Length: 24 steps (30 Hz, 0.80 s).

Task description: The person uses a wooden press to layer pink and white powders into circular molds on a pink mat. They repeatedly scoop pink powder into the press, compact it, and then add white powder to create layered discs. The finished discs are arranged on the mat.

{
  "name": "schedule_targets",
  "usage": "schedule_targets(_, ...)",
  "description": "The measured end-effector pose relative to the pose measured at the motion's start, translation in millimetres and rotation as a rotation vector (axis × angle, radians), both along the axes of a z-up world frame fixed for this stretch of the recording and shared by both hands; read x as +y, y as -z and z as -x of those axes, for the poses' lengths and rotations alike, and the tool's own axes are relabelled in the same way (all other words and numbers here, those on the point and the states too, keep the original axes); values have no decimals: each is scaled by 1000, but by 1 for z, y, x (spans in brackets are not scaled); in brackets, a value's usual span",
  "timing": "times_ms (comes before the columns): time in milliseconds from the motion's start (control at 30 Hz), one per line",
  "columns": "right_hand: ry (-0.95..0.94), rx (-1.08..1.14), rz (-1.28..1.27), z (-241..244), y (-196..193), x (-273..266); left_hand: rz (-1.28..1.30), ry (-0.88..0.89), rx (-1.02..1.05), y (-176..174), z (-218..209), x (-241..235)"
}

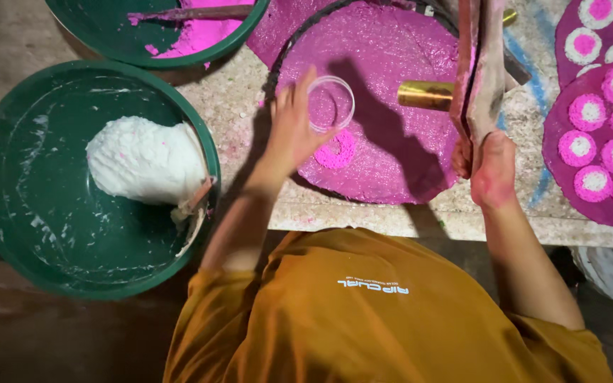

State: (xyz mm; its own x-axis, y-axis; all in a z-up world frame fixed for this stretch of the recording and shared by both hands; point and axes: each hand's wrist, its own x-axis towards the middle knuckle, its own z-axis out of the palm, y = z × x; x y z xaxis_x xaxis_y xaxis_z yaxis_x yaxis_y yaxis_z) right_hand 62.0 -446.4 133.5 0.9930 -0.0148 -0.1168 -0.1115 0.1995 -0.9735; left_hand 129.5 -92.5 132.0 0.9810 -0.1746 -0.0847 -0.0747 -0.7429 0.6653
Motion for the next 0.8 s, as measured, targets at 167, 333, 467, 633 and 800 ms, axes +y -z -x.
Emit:
schedule_targets(167,-253,-361,466,6,-52,13,-214,295,-151,-85,-9,-26)
schedule_targets(333,-559,-959,1006,37,-157,43,108,590,301,-138,74,-23)
schedule_targets(467,-820,-1537,951,10,-238,89,279,867,135,-142,116,-28)
schedule_targets(633,-1363,-1159,579,-1,-248,107,65,826,94,-178,155,-17)
schedule_targets(800,-1757,-590,344,22,-210,118,-26,624,301,-225,209,21)
